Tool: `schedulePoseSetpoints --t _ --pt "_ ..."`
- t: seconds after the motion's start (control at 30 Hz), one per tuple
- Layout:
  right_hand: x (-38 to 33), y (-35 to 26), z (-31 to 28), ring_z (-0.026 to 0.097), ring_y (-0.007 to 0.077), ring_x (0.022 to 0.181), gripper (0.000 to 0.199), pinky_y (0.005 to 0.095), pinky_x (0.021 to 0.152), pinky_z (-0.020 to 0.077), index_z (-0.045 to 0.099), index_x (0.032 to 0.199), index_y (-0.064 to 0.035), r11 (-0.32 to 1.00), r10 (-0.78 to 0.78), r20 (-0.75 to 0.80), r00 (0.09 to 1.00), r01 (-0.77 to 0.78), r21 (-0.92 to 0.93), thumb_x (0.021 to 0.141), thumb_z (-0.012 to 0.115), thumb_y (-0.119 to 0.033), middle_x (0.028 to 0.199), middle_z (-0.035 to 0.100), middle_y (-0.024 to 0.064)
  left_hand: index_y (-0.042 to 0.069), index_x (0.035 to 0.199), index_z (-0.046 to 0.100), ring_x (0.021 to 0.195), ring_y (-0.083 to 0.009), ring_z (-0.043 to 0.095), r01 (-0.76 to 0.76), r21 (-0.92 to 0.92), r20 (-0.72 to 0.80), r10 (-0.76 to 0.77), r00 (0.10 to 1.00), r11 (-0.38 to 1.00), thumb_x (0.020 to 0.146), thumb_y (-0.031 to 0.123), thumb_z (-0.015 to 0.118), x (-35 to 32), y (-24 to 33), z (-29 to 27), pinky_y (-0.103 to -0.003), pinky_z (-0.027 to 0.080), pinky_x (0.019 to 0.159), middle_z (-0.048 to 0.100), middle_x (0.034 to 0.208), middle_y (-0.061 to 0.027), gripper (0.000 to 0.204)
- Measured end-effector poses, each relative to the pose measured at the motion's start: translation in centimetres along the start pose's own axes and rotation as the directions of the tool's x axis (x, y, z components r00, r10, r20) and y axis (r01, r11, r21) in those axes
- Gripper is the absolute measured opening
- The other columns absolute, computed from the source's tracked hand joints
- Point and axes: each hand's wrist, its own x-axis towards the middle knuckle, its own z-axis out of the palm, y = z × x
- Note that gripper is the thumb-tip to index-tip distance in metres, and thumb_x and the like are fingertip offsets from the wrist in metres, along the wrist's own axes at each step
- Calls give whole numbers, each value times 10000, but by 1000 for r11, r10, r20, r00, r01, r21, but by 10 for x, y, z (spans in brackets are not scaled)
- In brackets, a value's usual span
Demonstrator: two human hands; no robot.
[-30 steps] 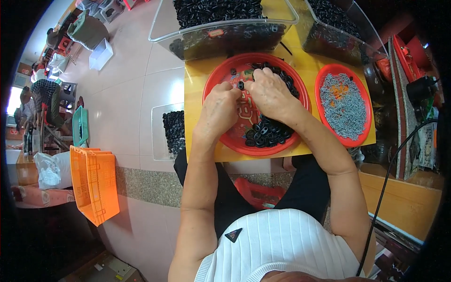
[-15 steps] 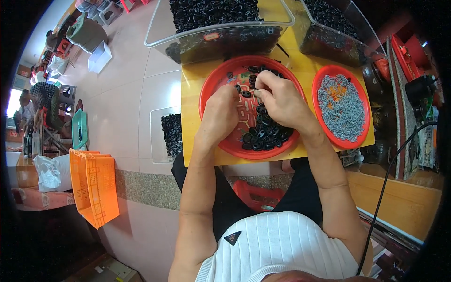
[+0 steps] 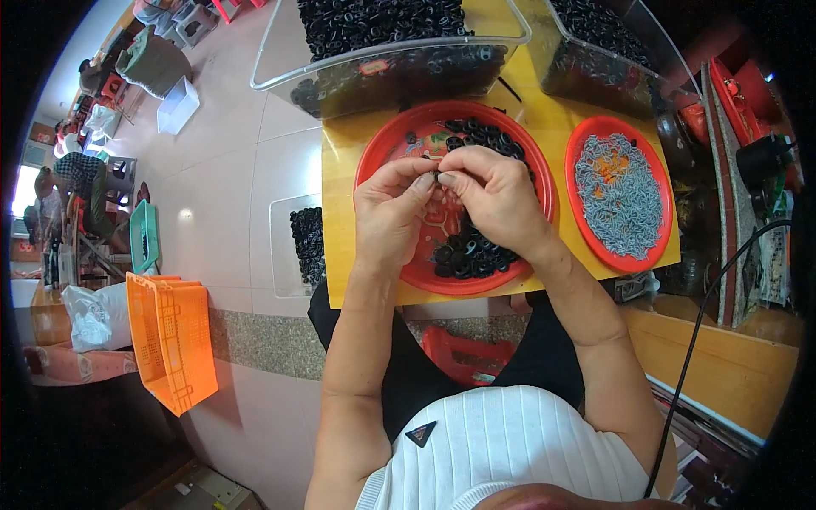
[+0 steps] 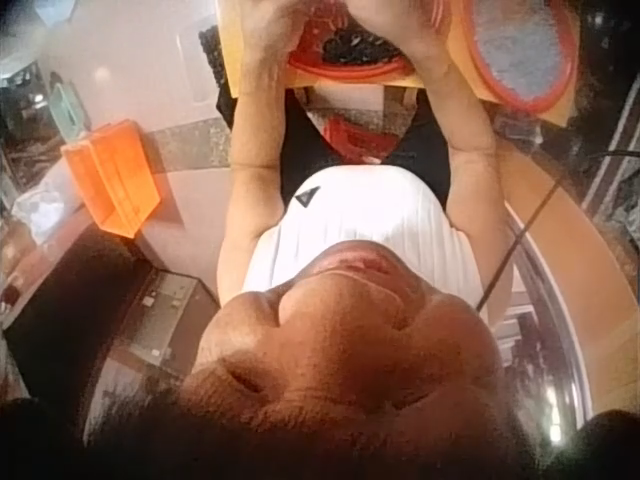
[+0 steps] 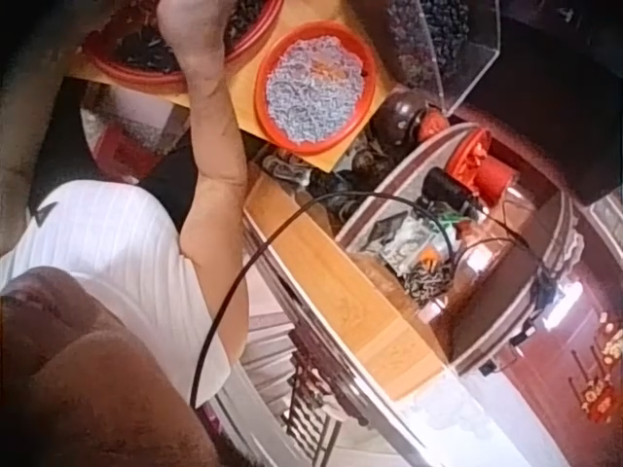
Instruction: The person assembles plastic cord locks by hand, taking plastic components and springs from trays and fitting them together.
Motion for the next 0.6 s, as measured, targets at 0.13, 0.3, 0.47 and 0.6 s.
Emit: schedulePoseSetpoints --t 0.13,0.3,0.47,0.6 --pt "-2 -12 1 576 196 705 116 281 627 461 571 850 38 975 -67 24 997 71 -212 738 585 13 782 576 121 -33 928 573 692 -127 579 -23 64 -52 26 998 998 794 -32 546 0 1 0 -210 481 615 599 862 -89 137" --pt "2 -5 -6 572 195 704 97 278 623 457 575 827 42 981 3 50 999 7 -191 735 585 11 786 578 115 -26 925 574 689 -120 571 14 61 -35 -12 999 998 793 -25 550 0 -1 -1 -200 469 598 596 846 -80 134" --pt "1 -2 -10 545 103 663 107 223 592 442 578 895 15 968 243 83 966 -248 50 799 543 -17 747 570 30 -6 899 560 685 -120 561 23 -17 -4 -23 1000 1000 794 -23 548 2 0 -3 -214 464 606 586 817 -65 107" --pt "3 -9 -10 520 56 628 105 191 569 433 572 910 0 916 298 91 950 -312 251 826 521 -36 737 557 -3 18 857 546 730 -140 551 20 -110 20 -17 1000 994 795 2 552 1 0 -8 -246 450 641 576 825 -67 65"
